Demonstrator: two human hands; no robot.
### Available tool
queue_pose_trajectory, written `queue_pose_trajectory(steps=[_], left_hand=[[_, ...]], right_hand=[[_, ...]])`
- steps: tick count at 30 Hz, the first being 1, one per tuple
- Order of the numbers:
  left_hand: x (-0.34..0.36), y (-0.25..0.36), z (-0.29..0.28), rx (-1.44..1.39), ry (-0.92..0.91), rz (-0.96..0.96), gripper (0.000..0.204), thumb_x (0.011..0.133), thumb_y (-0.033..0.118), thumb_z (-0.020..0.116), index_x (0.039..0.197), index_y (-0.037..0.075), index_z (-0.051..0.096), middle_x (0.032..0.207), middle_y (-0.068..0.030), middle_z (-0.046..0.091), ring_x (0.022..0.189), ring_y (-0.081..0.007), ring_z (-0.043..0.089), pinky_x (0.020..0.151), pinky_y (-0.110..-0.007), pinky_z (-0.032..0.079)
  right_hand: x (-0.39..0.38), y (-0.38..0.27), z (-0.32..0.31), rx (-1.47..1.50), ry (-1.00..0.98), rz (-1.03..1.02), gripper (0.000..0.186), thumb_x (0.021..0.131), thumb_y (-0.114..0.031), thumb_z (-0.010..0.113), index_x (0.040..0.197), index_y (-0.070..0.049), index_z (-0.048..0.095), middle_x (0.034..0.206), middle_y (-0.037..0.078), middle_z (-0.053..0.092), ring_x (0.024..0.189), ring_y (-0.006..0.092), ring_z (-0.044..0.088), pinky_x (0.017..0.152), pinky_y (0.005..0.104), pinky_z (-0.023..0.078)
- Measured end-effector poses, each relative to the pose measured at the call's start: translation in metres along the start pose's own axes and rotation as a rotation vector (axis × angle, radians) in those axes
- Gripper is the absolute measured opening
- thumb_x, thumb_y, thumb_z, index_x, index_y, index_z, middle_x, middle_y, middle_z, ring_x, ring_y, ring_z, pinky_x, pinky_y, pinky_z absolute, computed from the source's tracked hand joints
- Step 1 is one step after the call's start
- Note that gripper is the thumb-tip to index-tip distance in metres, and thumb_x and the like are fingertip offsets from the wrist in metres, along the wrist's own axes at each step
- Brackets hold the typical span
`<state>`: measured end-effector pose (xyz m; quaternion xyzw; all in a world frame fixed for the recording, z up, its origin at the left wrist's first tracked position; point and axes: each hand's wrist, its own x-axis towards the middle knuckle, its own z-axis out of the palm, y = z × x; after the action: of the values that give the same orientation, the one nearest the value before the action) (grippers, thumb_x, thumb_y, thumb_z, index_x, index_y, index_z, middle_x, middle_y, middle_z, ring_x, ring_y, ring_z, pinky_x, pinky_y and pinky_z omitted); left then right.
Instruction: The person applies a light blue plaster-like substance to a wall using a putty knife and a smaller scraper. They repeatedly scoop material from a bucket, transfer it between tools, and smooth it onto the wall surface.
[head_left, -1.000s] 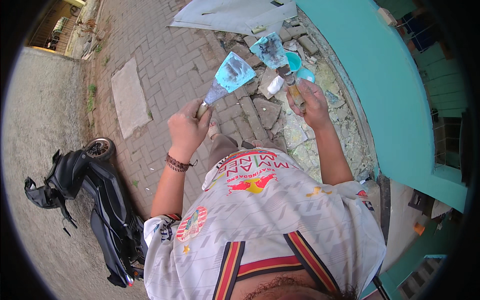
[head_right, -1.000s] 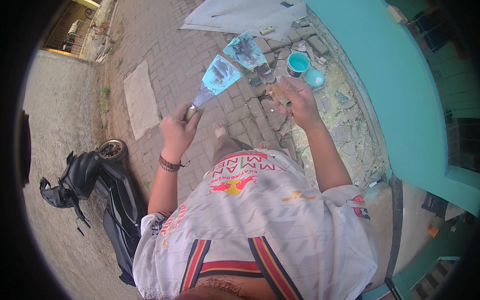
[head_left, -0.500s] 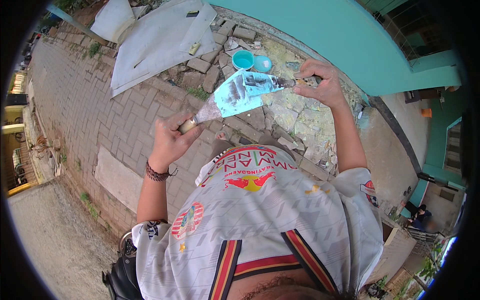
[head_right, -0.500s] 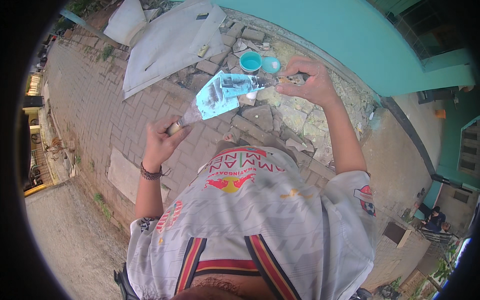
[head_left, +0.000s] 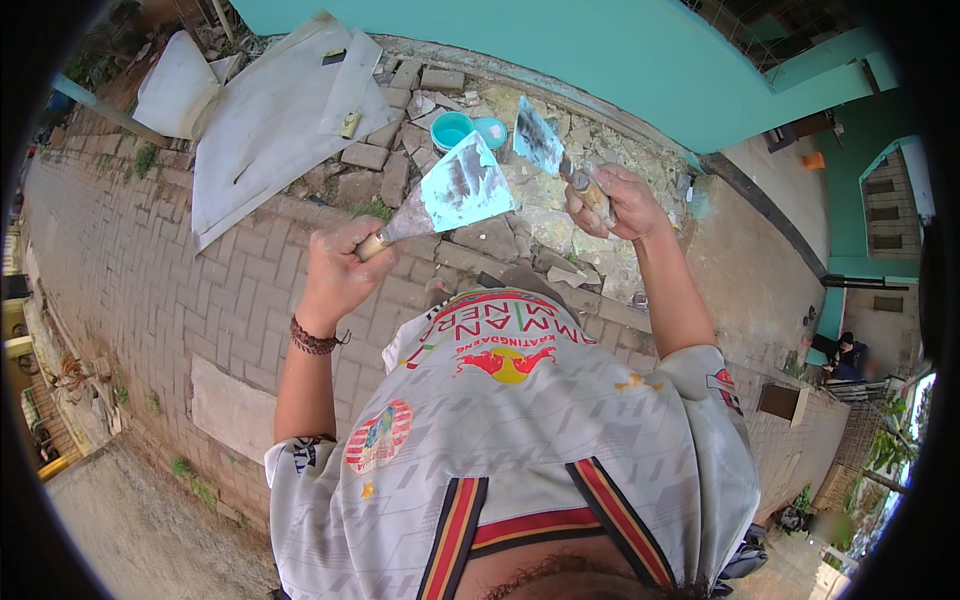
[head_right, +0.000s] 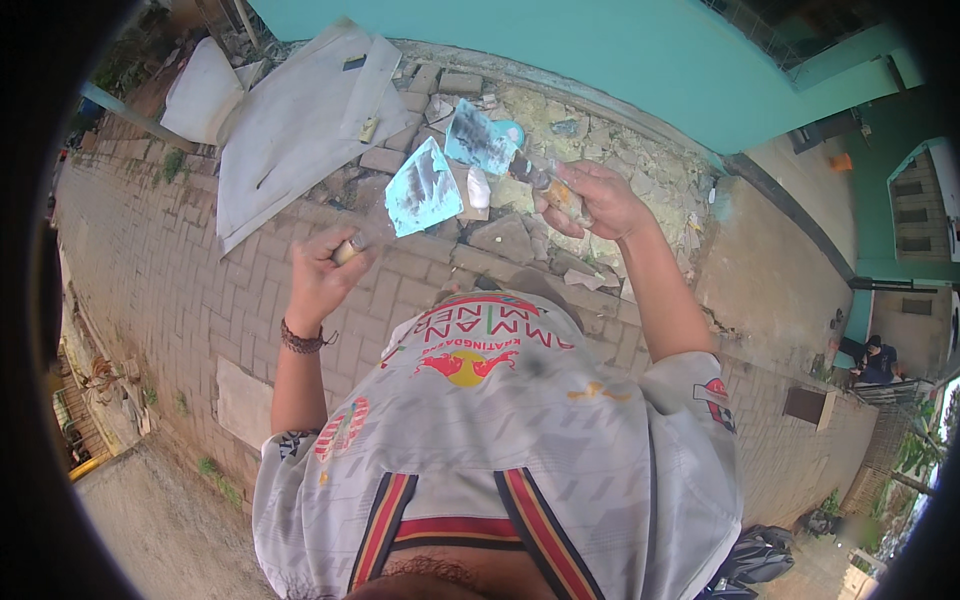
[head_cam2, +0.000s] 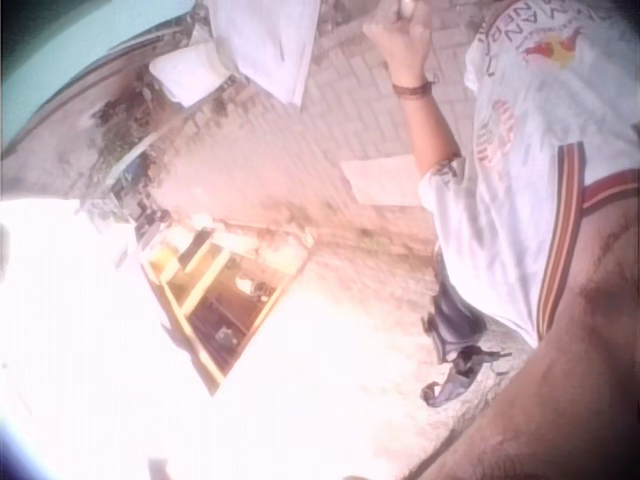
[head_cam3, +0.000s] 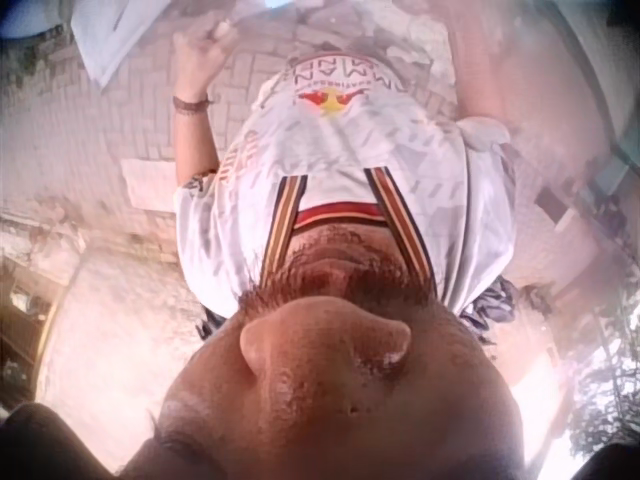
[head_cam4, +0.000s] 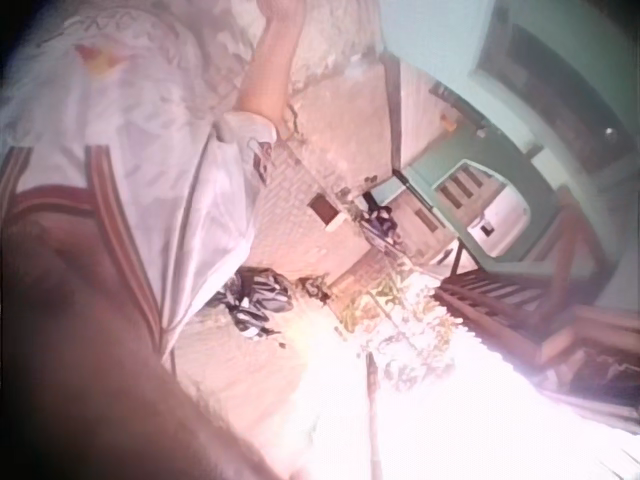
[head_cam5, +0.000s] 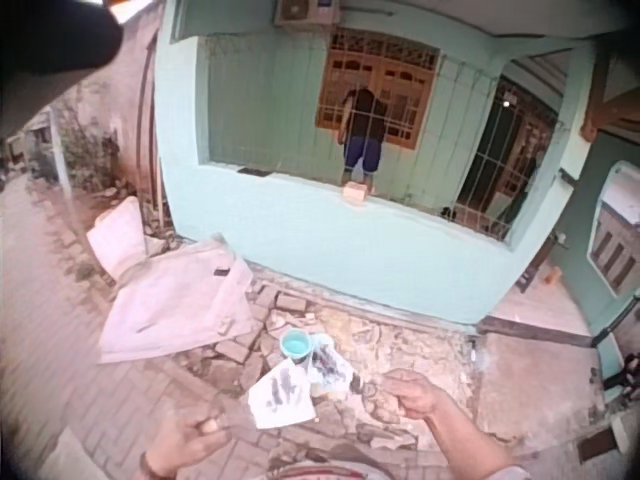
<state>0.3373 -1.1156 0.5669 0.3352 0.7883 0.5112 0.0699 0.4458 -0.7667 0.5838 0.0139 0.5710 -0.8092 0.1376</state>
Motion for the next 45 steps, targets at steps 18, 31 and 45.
queue_pose_trajectory(steps=[18,31,45], left_hand=[[-0.033,-0.013,-0.019,0.241,0.173,-0.101,0.015,0.073,0.012,0.073,0.086,0.004,0.067,0.065,-0.0123,0.06,0.052,-0.0222,0.055,0.051,-0.031,0.044],[-0.04,-0.008,-0.015,0.605,0.267,0.103,0.025,0.069,0.014,0.077,0.093,0.008,0.069,0.071,-0.0091,0.063,0.056,-0.0287,0.06,0.048,-0.036,0.045],[-0.094,-0.161,0.05,0.688,0.036,-0.662,0.022,0.077,0.029,0.069,0.086,0.009,0.068,0.072,-0.017,0.066,0.069,-0.0378,0.064,0.06,-0.047,0.05]], right_hand=[[-0.034,0.046,0.029,-0.664,0.554,-0.291,0.028,0.088,-0.026,0.068,0.105,-0.004,0.065,0.081,0.004,0.059,0.066,0.012,0.056,0.056,0.0248,0.044],[0.009,0.044,0.103,-1.206,0.676,-0.605,0.031,0.074,-0.012,0.078,0.102,-0.005,0.068,0.084,0.009,0.056,0.073,0.0192,0.057,0.062,0.0293,0.046],[0.033,-0.001,-0.007,-0.639,0.782,-0.307,0.028,0.099,-0.029,0.05,0.096,-0.005,0.064,0.066,-0.003,0.052,0.058,0.0032,0.042,0.052,0.0196,0.034]])
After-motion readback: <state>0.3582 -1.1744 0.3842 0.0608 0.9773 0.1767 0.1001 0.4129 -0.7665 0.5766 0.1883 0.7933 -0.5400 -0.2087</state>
